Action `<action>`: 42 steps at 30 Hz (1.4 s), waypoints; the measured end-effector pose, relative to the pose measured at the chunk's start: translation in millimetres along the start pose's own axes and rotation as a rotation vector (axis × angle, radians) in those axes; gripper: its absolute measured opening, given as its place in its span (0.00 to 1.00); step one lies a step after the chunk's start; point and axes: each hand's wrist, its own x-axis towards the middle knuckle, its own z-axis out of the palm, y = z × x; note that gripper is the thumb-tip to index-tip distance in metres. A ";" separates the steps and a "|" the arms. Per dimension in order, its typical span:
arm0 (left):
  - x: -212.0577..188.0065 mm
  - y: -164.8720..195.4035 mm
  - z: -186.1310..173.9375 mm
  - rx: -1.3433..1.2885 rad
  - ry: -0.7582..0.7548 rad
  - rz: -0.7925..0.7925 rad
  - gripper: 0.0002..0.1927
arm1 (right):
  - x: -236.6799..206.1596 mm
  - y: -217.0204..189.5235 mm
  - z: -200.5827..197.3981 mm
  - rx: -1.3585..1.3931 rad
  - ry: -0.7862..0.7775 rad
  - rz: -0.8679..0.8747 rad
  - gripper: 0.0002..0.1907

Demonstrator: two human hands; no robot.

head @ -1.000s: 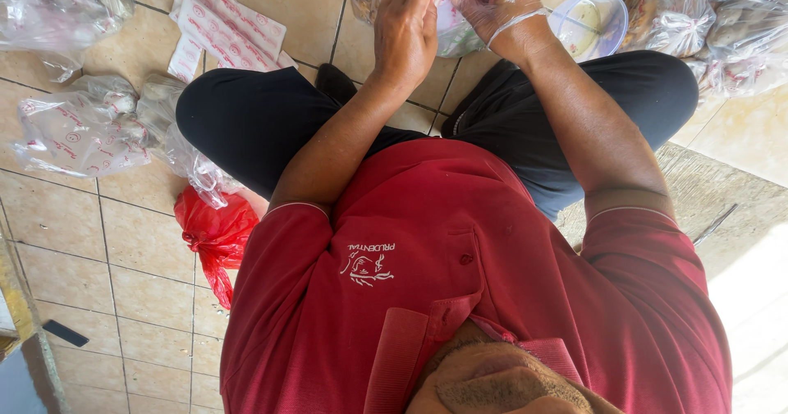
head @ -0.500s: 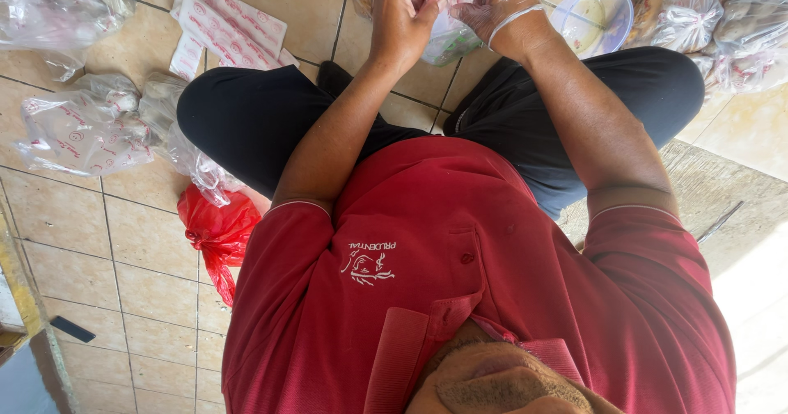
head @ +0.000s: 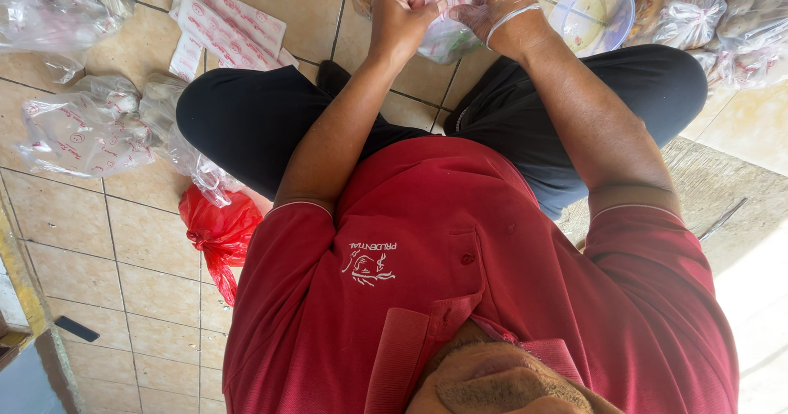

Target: The person sits on a tiled floor and packs small round food items and green vegetables into clear plastic bags. They gather items from a larger bag, place them into smaller bags, and tie the bags closed by hand.

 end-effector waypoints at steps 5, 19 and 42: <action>0.6 -4.1 2.0 -0.014 -0.030 0.064 0.10 | -0.2 0.7 -1.3 -0.022 -0.027 0.014 0.21; 1.3 -2.9 5.1 -0.092 0.055 -0.255 0.07 | 1.6 -6.3 1.8 -0.058 -0.061 0.068 0.20; -6.5 0.0 19.5 0.014 -0.037 -0.216 0.03 | -2.3 8.9 5.8 -0.098 -0.004 0.037 0.17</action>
